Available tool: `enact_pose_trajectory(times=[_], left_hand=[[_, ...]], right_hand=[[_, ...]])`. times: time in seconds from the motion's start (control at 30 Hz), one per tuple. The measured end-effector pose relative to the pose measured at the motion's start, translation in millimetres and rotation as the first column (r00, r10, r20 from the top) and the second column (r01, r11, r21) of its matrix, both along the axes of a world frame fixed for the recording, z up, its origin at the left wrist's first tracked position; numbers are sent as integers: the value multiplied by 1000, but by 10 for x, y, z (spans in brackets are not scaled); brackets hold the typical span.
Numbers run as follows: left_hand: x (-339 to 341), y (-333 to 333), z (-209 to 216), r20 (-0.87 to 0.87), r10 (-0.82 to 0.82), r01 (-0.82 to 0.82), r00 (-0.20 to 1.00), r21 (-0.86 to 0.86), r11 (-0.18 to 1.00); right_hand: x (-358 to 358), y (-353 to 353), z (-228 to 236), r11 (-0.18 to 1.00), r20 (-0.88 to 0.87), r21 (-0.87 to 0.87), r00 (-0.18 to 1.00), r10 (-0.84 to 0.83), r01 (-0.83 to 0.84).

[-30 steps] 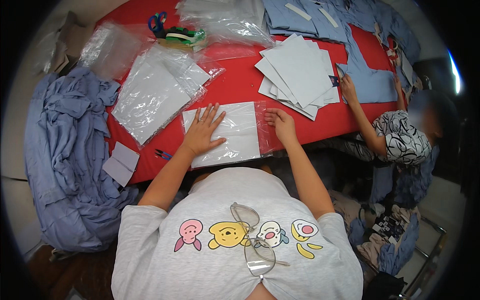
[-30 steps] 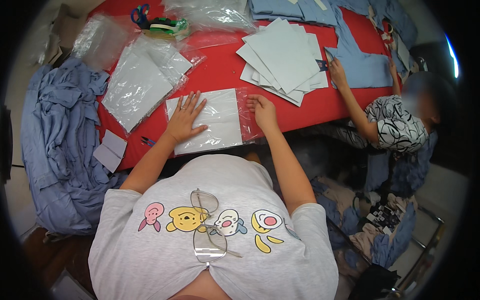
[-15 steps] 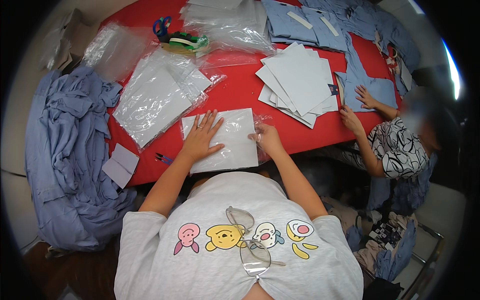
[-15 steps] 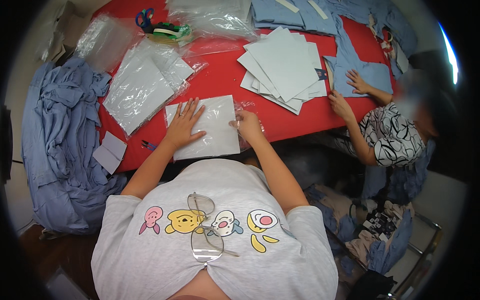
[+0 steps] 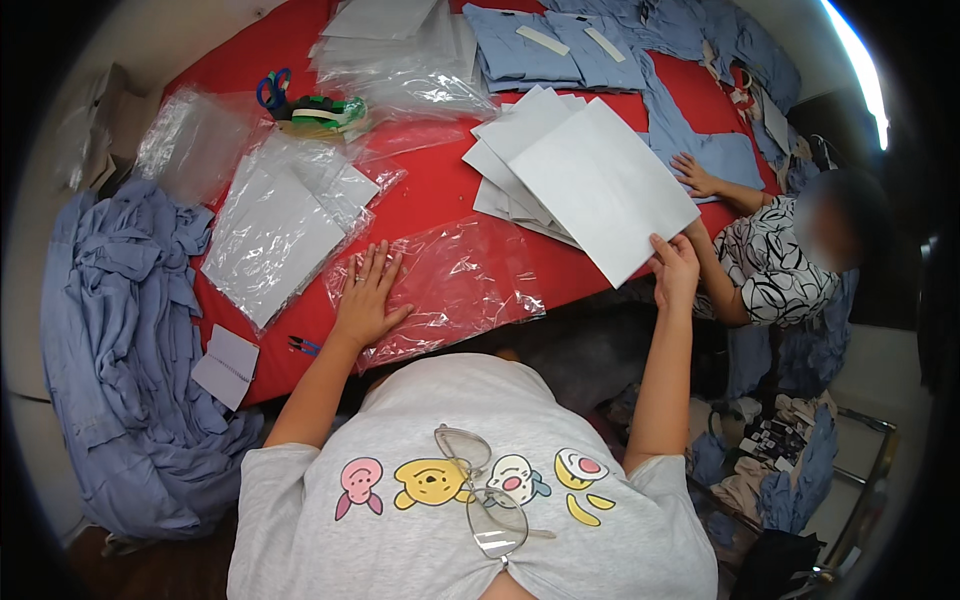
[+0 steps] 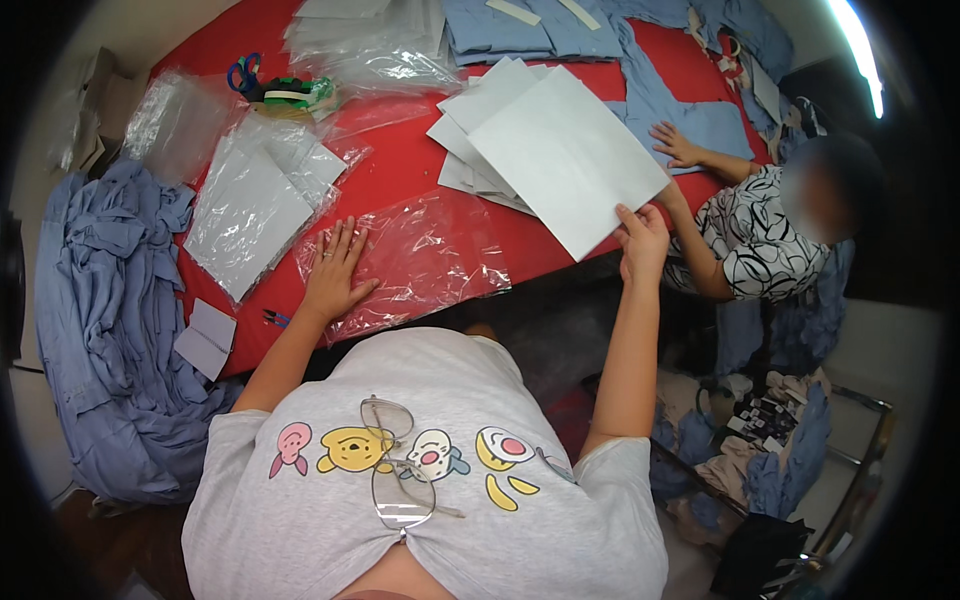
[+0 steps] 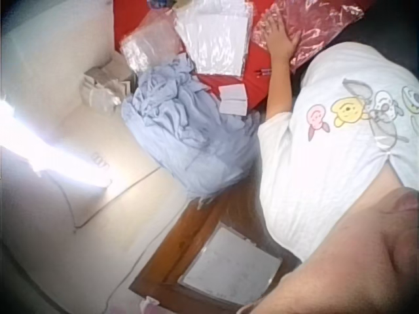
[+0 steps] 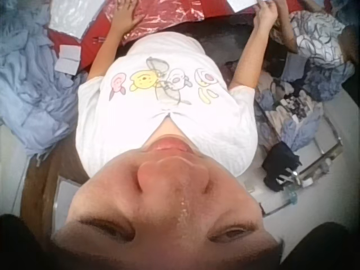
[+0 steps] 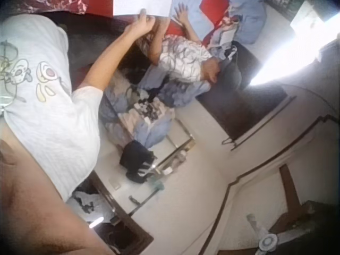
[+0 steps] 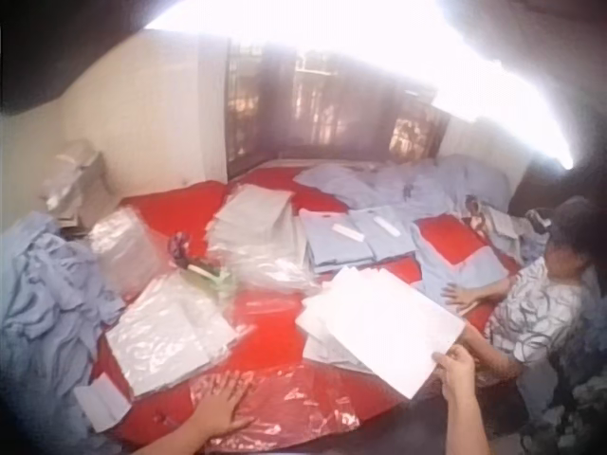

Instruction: The person places rectangular white items into plastic bags, seals the bags, and stacks the completed packages on a red table alongside piles of blue fabric.

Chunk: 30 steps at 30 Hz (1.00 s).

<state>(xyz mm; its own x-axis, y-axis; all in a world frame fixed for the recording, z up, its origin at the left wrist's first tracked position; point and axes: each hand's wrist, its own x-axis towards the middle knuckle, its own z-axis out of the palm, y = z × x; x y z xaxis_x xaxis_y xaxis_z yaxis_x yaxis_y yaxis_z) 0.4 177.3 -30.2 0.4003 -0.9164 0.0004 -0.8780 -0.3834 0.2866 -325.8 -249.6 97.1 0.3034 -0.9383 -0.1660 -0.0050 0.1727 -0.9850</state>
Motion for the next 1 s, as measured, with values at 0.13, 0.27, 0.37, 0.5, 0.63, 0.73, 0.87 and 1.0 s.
enact_pose_trajectory(times=[0.13,0.27,0.37,0.5,0.63,0.73,0.87,1.0], left_hand=[[-126,-35,157,3,-36,36,999,-26,999],[-343,-240,226,-29,-148,148,989,-10,989],[-433,-498,153,-60,-242,241,968,-30,970],[-498,-766,73,-52,-243,242,969,-25,970],[-457,-884,176,-72,-224,221,972,-46,974],[-335,-1010,142,-46,-176,175,983,-20,984],[-303,-1104,241,-177,54,-110,983,-324,940],[-308,-1193,328,-235,98,-185,967,-383,905]], right_hand=[[483,303,-494,965,-50,262,999,-3,16],[579,1127,-1260,965,-524,-41,828,201,-260],[634,1608,-1351,836,-638,-309,751,172,-454],[752,1893,-1100,715,-643,-431,744,185,-550],[788,2083,-1071,411,-700,-610,704,122,-678],[819,2131,-1152,309,-781,-544,605,153,-780],[889,2156,-1193,318,-840,-470,528,125,-823],[891,2153,-1203,370,-838,-444,524,153,-816]])
